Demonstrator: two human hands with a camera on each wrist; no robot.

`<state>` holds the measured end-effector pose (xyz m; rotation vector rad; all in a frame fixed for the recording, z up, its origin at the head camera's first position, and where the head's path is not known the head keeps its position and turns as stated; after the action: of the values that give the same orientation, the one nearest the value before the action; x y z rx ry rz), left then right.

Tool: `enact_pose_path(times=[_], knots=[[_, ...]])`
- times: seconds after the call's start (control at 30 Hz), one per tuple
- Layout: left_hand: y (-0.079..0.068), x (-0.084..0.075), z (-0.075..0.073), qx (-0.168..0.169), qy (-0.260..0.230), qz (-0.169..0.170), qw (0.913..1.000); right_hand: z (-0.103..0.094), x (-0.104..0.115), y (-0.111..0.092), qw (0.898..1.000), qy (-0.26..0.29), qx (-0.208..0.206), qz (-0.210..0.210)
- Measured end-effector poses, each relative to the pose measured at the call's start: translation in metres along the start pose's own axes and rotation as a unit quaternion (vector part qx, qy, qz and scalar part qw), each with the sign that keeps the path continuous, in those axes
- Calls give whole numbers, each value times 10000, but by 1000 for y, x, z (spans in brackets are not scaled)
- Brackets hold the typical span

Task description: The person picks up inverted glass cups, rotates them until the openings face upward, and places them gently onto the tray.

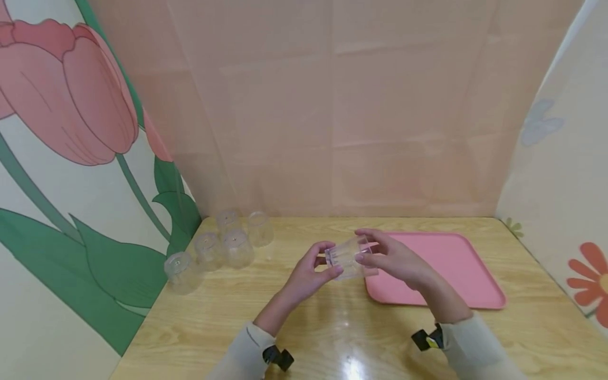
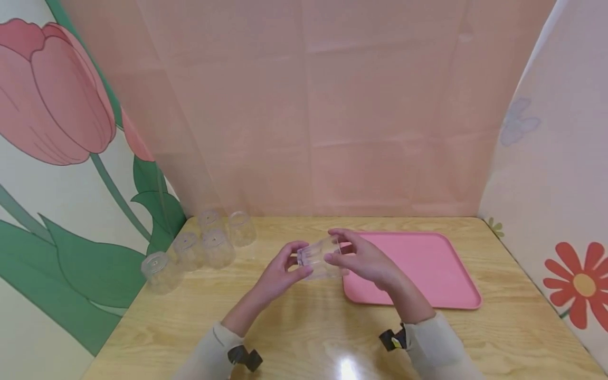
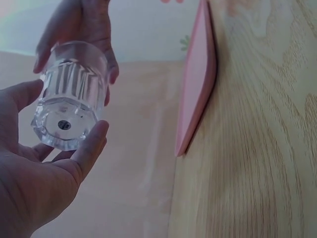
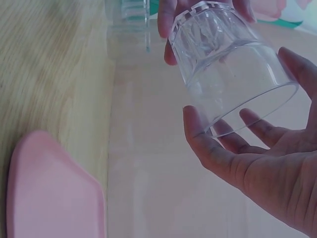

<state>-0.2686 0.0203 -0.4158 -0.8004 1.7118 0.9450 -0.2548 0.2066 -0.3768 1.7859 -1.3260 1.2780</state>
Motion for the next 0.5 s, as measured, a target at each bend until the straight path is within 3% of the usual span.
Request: enact_pose_path(times=[0.3,0.5], knots=[[1,3,0,71,49,-54,9999,-4,3,0,9984,-527,-146,115],[1,5,0,64,78,-145,9998,-5,3,2,9984,-497,-144,244]])
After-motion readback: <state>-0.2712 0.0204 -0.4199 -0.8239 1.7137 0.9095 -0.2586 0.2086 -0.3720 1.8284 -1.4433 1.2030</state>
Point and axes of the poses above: each hand's wrist, its own y-axis towards the middle knuckle, its own z-axis out of the palm, x = y × z, the point moved 6 cm from there along y, towards the middle knuckle, and after that the axes turned 3 degrees about z, right-handed, at the moved point
